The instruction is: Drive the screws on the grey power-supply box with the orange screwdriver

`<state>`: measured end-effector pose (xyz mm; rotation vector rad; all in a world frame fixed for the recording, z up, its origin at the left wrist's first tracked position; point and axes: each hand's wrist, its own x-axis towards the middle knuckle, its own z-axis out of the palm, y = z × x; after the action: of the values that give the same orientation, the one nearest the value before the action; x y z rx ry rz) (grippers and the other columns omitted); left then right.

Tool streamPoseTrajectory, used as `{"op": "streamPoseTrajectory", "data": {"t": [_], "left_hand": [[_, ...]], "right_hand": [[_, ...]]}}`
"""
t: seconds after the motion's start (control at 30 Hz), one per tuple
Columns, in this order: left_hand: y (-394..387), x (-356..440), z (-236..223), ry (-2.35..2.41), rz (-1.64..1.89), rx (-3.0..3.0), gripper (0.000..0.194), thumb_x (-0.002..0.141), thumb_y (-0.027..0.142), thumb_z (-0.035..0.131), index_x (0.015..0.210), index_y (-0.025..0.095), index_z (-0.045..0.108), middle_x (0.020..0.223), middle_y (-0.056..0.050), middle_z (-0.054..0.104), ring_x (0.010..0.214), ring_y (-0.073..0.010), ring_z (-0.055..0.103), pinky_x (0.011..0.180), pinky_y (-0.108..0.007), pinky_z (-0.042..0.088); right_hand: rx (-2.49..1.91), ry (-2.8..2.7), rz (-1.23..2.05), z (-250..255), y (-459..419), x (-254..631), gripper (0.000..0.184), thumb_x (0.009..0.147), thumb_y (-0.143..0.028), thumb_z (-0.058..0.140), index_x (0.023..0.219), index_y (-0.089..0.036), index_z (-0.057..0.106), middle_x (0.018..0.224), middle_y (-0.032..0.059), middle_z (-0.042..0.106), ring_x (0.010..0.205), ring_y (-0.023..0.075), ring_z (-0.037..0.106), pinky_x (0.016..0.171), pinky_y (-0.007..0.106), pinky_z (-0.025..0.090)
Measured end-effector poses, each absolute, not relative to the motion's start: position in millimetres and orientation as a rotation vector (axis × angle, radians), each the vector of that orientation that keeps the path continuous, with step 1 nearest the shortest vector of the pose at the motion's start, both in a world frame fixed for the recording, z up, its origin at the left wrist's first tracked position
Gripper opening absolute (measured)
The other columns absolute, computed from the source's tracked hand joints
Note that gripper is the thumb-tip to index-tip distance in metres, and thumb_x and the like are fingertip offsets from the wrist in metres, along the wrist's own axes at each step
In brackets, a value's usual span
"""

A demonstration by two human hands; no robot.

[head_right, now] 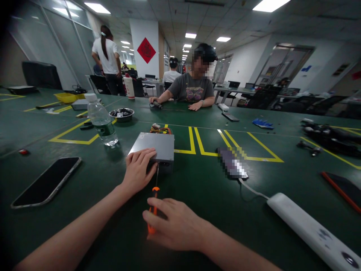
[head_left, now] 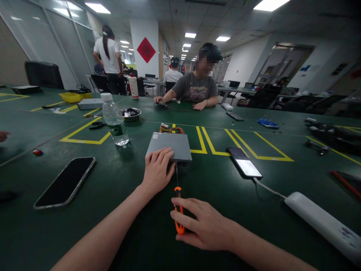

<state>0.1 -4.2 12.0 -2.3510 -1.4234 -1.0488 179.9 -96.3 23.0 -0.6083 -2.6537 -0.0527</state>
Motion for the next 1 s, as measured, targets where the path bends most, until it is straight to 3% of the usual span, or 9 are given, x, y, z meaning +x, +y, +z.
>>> {"op": "streamPoseTrajectory", "data": {"t": [0.07, 0.23, 0.5, 0.7, 0.83, 1.0], "left_hand": [[-4, 0, 11, -1.424, -1.046, -2.354, 0.032, 0.085, 0.026, 0.048, 0.117, 0.023, 0.048, 0.126, -0.005, 0.055, 0.117, -0.0237, 0.045, 0.094, -0.043, 0.028], [-4, 0, 12, -1.419, -1.042, -2.365, 0.032, 0.085, 0.026, 0.048, 0.117, 0.023, 0.049, 0.127, -0.005, 0.055, 0.117, -0.0237, 0.045, 0.095, -0.043, 0.029], [-3, -1, 12, -1.429, -1.046, -2.361, 0.032, 0.084, 0.027, 0.049, 0.116, 0.024, 0.05, 0.127, -0.004, 0.055, 0.118, -0.0233, 0.045, 0.094, -0.042, 0.029], [-4, -1, 12, -1.429, -1.036, -2.352, 0.03, 0.085, 0.027, 0.048, 0.115, 0.024, 0.05, 0.127, -0.003, 0.056, 0.116, -0.0236, 0.046, 0.094, -0.043, 0.029], [-4, 1, 13, -1.439, -1.041, -2.353, 0.031, 0.084, 0.025, 0.049, 0.115, 0.024, 0.05, 0.126, -0.004, 0.056, 0.116, -0.0245, 0.046, 0.094, -0.044, 0.029], [-4, 2, 13, -1.434, -1.05, -2.352, 0.031, 0.084, 0.025, 0.049, 0.115, 0.025, 0.05, 0.126, -0.005, 0.056, 0.116, -0.0244, 0.046, 0.094, -0.045, 0.029]], "right_hand": [[-0.6, -2.698, -0.072, 24, -96, 181, 0.036, 0.087, -0.035, 0.056, 0.115, -0.015, 0.05, 0.116, 0.0172, 0.057, 0.097, 0.022, 0.061, 0.08, 0.033, 0.051], [-0.499, -2.492, -0.153, 16, -92, 176, 0.027, 0.092, -0.037, 0.048, 0.101, -0.012, 0.052, 0.105, 0.0174, 0.063, 0.082, 0.0184, 0.065, 0.073, 0.031, 0.052], [-0.525, -2.399, -0.055, 8, -87, 178, 0.035, 0.092, -0.047, 0.043, 0.103, -0.014, 0.044, 0.103, 0.0167, 0.062, 0.091, 0.0192, 0.064, 0.076, 0.03, 0.053], [-0.526, -2.465, 0.024, 23, -92, 181, 0.032, 0.091, -0.032, 0.041, 0.116, -0.013, 0.045, 0.112, 0.0199, 0.057, 0.102, 0.0231, 0.06, 0.08, 0.034, 0.052], [-0.522, -2.468, -0.168, 27, -94, 179, 0.026, 0.095, -0.033, 0.04, 0.105, -0.014, 0.054, 0.105, 0.0196, 0.062, 0.09, 0.0198, 0.064, 0.072, 0.03, 0.053], [-0.544, -2.417, -0.17, 20, -94, 175, 0.028, 0.096, -0.034, 0.04, 0.088, -0.012, 0.055, 0.101, 0.0154, 0.065, 0.076, 0.015, 0.065, 0.072, 0.026, 0.052]]}}
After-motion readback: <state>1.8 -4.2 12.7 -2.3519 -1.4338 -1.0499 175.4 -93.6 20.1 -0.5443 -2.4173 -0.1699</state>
